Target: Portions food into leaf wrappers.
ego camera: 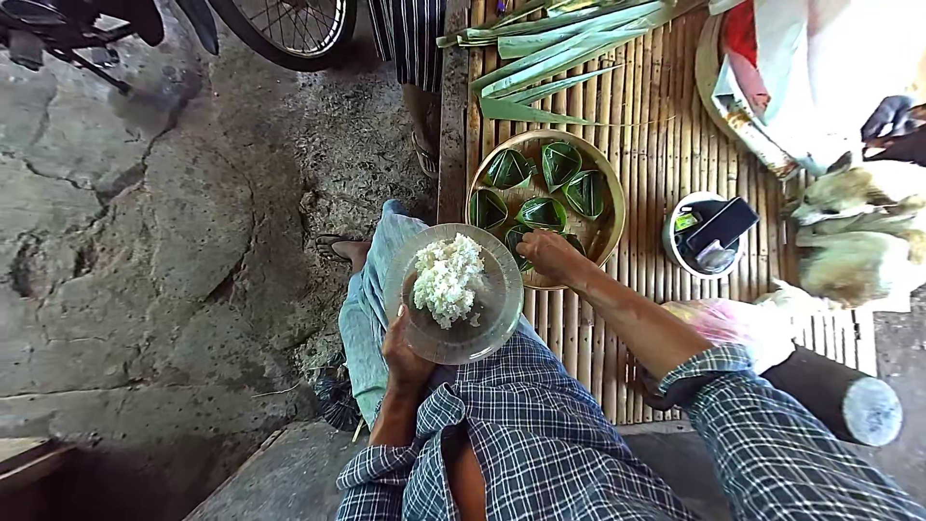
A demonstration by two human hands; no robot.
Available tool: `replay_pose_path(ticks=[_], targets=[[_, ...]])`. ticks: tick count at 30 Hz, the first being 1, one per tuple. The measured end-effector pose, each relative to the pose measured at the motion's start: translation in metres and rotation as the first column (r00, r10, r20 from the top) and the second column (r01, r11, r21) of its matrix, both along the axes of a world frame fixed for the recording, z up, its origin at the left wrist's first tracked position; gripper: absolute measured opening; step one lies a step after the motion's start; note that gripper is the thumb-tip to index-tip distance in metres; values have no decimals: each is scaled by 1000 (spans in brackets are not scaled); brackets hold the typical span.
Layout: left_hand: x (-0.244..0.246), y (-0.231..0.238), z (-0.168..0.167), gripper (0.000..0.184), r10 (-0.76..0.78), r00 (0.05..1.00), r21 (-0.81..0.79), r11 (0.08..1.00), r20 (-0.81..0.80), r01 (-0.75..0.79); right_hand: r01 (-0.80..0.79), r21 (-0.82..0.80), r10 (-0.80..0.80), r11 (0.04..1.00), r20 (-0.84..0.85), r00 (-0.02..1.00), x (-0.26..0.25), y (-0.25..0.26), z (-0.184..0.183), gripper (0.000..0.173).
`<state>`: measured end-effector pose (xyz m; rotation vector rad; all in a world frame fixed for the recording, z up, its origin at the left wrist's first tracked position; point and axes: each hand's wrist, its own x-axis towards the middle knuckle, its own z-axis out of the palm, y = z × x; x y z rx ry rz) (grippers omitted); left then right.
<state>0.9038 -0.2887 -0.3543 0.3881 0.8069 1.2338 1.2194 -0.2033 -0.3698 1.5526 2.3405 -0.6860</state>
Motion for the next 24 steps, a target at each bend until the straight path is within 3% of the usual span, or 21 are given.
replay_pose_path(ticks=[8, 13, 17, 19, 22, 24], targets=[[2, -1, 1, 51, 9, 1000, 0, 1000, 6, -9, 78, 94, -74, 993, -42, 996, 4, -3, 13, 19], [0, -1, 0, 53, -15, 1000, 37, 999, -22, 16, 375, 394, -221, 839, -382, 897, -17, -9, 87, 17], [1, 0, -2, 54, -39, 999, 44, 998, -23, 40, 308, 183, -154, 934, -570, 807, -65, -39, 138, 15], [2, 1, -3, 56, -47, 999, 72, 996, -25, 49, 248, 84, -165, 965, -541, 825, -92, -55, 131, 22], [3, -3, -3, 52, -2, 999, 55, 999, -36, 4, 249, 124, -176, 961, -421, 890, -122, -68, 106, 38], [0, -4, -5, 54, -15, 999, 84, 996, -43, 19, 252, 179, -170, 951, -377, 911, -134, -71, 91, 29]])
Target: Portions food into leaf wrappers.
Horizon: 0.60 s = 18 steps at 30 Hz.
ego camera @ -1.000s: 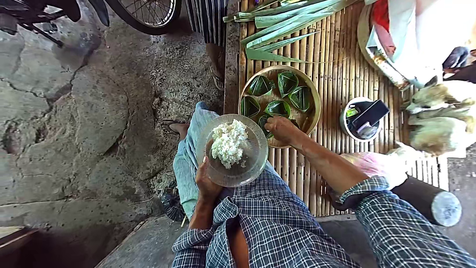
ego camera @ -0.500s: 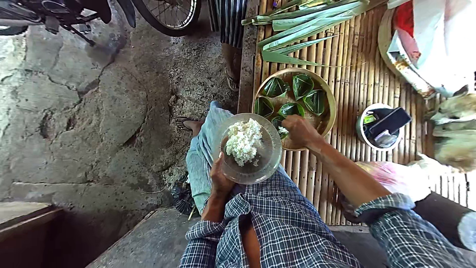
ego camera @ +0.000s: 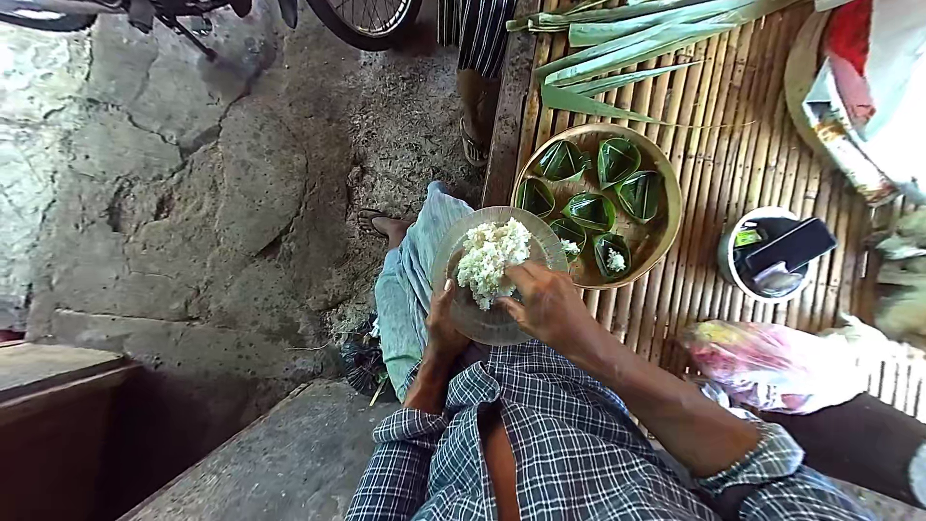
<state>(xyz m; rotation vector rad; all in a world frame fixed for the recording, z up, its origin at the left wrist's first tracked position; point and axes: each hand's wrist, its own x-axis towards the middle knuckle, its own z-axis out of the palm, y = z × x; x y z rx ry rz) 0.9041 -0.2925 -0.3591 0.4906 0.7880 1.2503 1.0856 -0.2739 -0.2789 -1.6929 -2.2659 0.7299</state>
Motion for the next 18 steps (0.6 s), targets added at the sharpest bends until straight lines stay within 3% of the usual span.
replay_pose_path(ticks=[4, 13, 15, 18], targets=[[1, 0, 1, 49, 37, 999, -30, 999, -8, -37, 16, 80, -21, 997, 59, 998, -8, -1, -10, 8], [4, 1, 4, 46, 48, 999, -42, 998, -14, -48, -59, 10, 57, 998, 135, 989, 3, -3, -6, 12], [4, 0, 6, 41, 76, 997, -77, 994, -3, -76, -31, -40, 33, 999, 51, 998, 10, 3, -1, 15], [3, 0, 7, 41, 85, 996, -107, 991, 35, -81, 61, -202, -110, 977, -239, 965, 36, 20, 22, 14]])
